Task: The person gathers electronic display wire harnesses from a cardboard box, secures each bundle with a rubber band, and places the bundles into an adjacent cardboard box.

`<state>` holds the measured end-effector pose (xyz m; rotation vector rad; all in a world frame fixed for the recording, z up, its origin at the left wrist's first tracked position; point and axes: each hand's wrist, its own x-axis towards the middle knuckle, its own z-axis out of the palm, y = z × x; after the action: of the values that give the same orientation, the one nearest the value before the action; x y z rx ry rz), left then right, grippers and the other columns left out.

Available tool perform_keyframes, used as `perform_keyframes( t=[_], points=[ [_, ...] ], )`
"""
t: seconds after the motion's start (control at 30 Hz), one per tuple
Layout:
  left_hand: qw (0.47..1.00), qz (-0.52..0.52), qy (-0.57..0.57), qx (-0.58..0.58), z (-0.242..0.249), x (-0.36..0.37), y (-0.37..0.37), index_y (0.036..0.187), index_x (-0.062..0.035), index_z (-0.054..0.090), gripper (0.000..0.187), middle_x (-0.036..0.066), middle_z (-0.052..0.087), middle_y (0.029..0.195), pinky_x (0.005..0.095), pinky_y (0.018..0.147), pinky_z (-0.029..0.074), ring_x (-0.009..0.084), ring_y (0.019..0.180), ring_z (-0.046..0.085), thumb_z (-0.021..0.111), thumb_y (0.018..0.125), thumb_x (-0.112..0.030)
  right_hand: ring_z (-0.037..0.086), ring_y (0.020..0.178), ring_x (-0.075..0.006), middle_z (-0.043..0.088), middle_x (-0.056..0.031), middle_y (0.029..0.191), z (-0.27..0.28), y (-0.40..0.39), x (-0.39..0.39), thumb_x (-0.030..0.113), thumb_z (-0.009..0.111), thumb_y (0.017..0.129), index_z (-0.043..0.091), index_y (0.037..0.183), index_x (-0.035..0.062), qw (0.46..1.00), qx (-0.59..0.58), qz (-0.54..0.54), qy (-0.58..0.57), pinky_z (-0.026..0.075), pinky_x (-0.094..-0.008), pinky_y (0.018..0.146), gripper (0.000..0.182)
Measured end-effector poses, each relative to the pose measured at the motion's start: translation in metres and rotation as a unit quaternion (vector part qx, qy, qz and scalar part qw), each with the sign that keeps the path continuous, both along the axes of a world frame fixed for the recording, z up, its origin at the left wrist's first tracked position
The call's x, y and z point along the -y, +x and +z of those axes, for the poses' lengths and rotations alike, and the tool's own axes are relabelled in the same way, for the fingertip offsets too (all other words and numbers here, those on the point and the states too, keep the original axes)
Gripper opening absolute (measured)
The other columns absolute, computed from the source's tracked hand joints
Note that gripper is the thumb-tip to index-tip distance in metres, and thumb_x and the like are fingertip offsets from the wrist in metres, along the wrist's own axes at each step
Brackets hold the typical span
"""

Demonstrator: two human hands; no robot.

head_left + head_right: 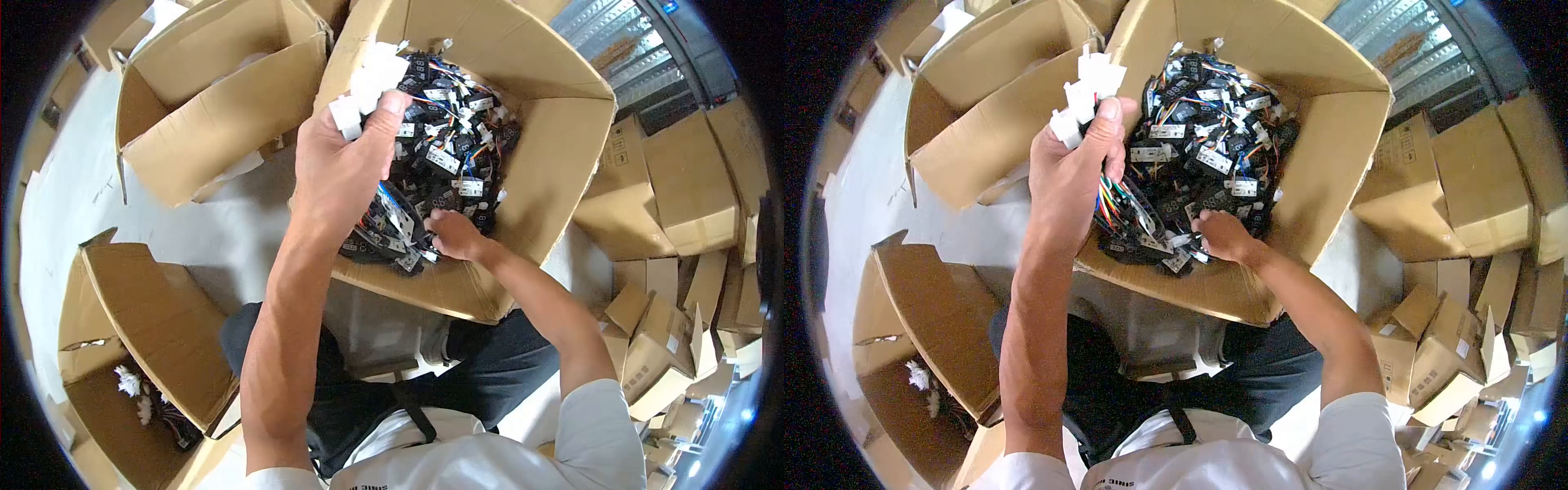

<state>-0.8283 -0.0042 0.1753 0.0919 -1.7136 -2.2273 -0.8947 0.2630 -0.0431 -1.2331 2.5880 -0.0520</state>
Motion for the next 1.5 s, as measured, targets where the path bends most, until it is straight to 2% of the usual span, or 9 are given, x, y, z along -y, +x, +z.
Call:
perform_keyframes(
  t=[0.23, 0.3, 0.37, 0.53, 0.73, 1.03, 1.27, 1.33, 1.5],
  points=[
    [0.998, 0.048, -0.006, -0.037, -0.004, 0.007, 0.001, 0.1, -0.0025, 0.073, 0.024, -0.005, 0.063, 0.071, 0.0225, 0.059, 0.044, 0.0022, 0.066, 0.053, 0.068, 0.096, -0.025, 0.062, 0.095, -0.0358, 0.061, -0.0149, 0.097, -0.011, -0.011, 0.002, 0.019, 0.065, 0.084, 0.062, 0.099, 0.0077, 0.999, -0.025, 0.02, 0.02, 0.049, -0.0471, 0.083, 0.019],
    [0.997, 0.061, -0.013, -0.039, -0.004, 0.012, 0.002, 0.1, -0.0019, 0.073, 0.021, -0.003, 0.065, 0.074, 0.0229, 0.063, 0.046, 0.0024, 0.071, 0.054, 0.069, 0.095, -0.022, 0.063, 0.094, -0.0389, 0.064, -0.0178, 0.099, -0.014, -0.045, -0.009, 0.024, 0.061, 0.092, 0.063, 0.101, 0.0044, 0.956, -0.054, -0.089, -0.275, 0.05, -0.0477, 0.082, 0.022],
    [0.995, 0.082, -0.063, -0.009, -0.001, 0.017, 0.005, 0.1, -0.0008, 0.072, 0.019, -0.003, 0.064, 0.072, 0.0234, 0.061, 0.045, 0.0027, 0.068, 0.053, 0.069, 0.094, -0.019, 0.064, 0.093, -0.0398, 0.065, -0.019, 0.099, 0.063, -0.048, -0.005, 0.03, 0.06, 0.096, 0.063, 0.103, 0.0007, 0.897, 0.036, -0.383, -0.216, 0.051, -0.0454, 0.081, 0.03],
    [1.0, -0.002, 0.008, -0.023, -0.009, 0.007, 0.003, 0.101, 0.0004, 0.068, 0.021, 0.0, 0.061, 0.072, 0.0234, 0.057, 0.045, 0.0064, 0.064, 0.055, 0.063, 0.099, -0.02, 0.062, 0.084, -0.0244, 0.064, -0.0111, 0.09, 0.158, -0.024, -0.006, 0.027, 0.068, 0.093, 0.068, 0.099, -0.0012, 0.913, -0.044, -0.304, -0.267, 0.049, -0.0358, 0.08, 0.029],
    [0.993, -0.108, -0.044, -0.012, -0.041, -0.035, -0.004, 0.114, 0.0016, 0.067, 0.023, 0.004, 0.07, 0.099, 0.0261, 0.082, 0.05, 0.0097, 0.092, 0.063, 0.061, 0.099, -0.014, 0.056, 0.077, -0.0057, 0.062, 0.0003, 0.088, 0.214, 0.011, 0.011, 0.01, 0.076, 0.087, 0.072, 0.09, 0.0018, 0.857, -0.007, -0.262, -0.444, 0.047, -0.0234, 0.068, 0.009],
    [0.958, -0.124, -0.221, -0.134, -0.036, -0.065, 0.009, 0.122, 0.001, 0.058, 0.038, 0.014, 0.07, 0.089, 0.0371, 0.075, 0.052, 0.0256, 0.081, 0.067, 0.051, 0.104, -0.031, 0.062, 0.094, -0.0104, 0.067, -0.0032, 0.106, 0.236, 0.032, 0.023, 0.004, 0.072, 0.09, 0.061, 0.116, -0.0022, 0.741, 0.36, -0.169, -0.542, 0.052, -0.027, 0.083, 0.029],
    [0.948, -0.236, -0.213, 0.01, -0.051, -0.07, 0.011, 0.101, 0.0023, 0.066, 0.03, 0.011, 0.066, 0.081, 0.0346, 0.067, 0.05, 0.0188, 0.072, 0.061, 0.067, 0.09, -0.025, 0.056, 0.122, -0.0266, 0.061, -0.0153, 0.125, 0.248, 0.031, 0.034, 0.033, 0.072, 0.089, 0.056, 0.131, 0.0003, 0.849, 0.065, -0.009, -0.525, 0.044, -0.0396, 0.105, 0.056],
    [0.94, -0.187, -0.236, -0.159, -0.054, -0.07, 0.009, 0.098, 0.0041, 0.064, 0.03, 0.013, 0.066, 0.085, 0.035, 0.069, 0.051, 0.0184, 0.077, 0.063, 0.069, 0.076, -0.015, 0.058, 0.118, -0.0302, 0.061, -0.0162, 0.123, 0.24, 0.05, 0.048, 0.035, 0.082, 0.076, 0.06, 0.125, 0.0008, 0.921, -0.037, 0.032, -0.386, 0.048, -0.0399, 0.1, 0.064],
    [0.949, -0.314, 0.006, 0.027, -0.044, -0.053, 0.015, 0.101, 0.0039, 0.063, 0.021, 0.008, 0.066, 0.097, 0.0336, 0.077, 0.051, 0.0167, 0.088, 0.062, 0.067, 0.082, -0.003, 0.065, 0.086, -0.0262, 0.065, -0.0123, 0.096, 0.224, 0.036, 0.051, 0.017, 0.082, 0.076, 0.067, 0.099, -0.0016, 0.895, -0.034, 0.009, -0.444, 0.054, -0.0354, 0.075, 0.033]
  ],
)
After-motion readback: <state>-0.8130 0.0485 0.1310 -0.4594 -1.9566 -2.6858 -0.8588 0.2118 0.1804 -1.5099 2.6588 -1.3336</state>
